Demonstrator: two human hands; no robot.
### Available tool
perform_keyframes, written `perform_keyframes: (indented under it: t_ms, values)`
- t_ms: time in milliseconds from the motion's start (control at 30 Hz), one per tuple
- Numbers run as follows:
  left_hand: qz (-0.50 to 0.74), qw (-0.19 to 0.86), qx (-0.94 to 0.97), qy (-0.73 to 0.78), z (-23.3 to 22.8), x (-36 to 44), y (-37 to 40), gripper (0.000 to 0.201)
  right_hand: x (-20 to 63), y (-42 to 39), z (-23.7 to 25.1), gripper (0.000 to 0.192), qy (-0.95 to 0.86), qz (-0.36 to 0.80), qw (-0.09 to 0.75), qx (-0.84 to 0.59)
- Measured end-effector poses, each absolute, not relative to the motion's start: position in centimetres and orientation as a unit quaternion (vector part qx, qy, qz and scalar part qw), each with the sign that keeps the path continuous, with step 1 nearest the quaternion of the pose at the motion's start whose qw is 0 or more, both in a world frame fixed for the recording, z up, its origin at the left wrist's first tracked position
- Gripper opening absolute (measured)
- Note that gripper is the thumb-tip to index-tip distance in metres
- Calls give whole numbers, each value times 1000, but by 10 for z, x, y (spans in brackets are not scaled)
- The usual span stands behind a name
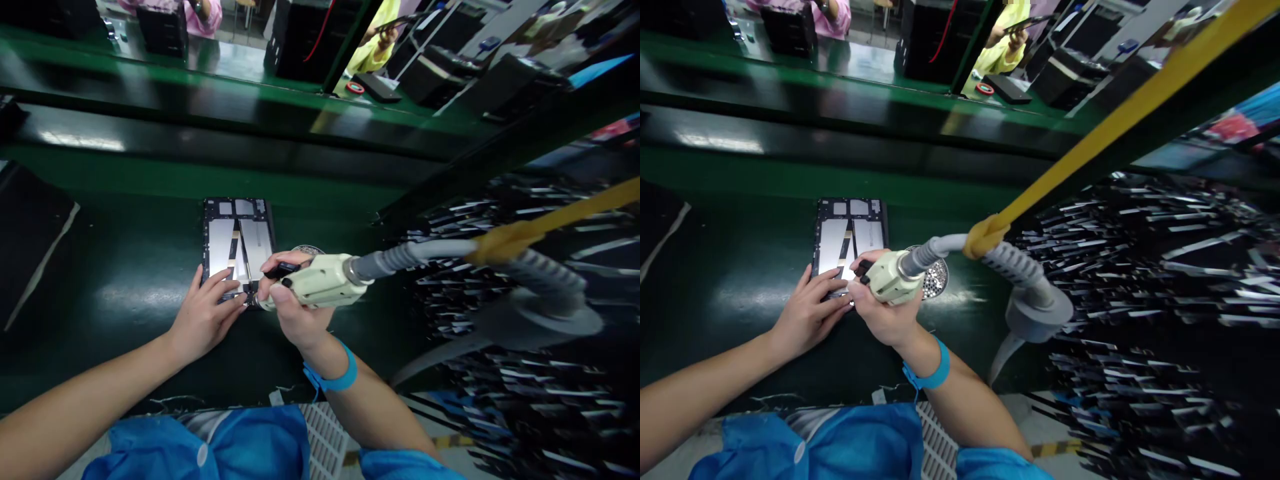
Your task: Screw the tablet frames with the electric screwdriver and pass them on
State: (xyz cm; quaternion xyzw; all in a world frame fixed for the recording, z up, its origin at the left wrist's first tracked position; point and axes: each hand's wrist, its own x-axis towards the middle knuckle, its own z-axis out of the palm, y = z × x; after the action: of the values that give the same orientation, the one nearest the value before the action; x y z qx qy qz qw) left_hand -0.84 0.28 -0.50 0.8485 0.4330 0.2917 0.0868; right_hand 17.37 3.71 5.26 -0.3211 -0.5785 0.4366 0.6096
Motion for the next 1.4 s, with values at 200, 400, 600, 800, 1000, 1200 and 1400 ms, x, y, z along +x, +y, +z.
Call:
perform_keyframes:
  t_ms: [200, 400, 600, 800, 1000, 1200, 1400]
  values:
    - [290, 94, 847, 435, -2, -7, 2, 20, 172, 38, 46, 27, -581, 436, 602, -332]
    - [285, 95, 848, 437, -3, -7, 2, 21, 170, 35, 43, 28, -587, 433, 597, -335]
    - [288, 90, 847, 438, -5, -10, 0, 24, 166, 31, 47, 27, -601, 418, 593, -335]
    - [293, 80, 858, 415, -11, -15, 1, 27, 167, 33, 49, 25, -625, 392, 594, -320]
    - [294, 80, 865, 399, -10, -13, -2, 22, 209, 65, 55, 21, -517, 298, 701, -392]
    - [305, 92, 861, 396, -9, -14, -4, 21, 240, 102, 43, 20, -486, 219, 702, -472]
    - [316, 104, 861, 384, -9, -17, 0, 21, 238, 106, 37, 21, -483, 226, 698, -477]
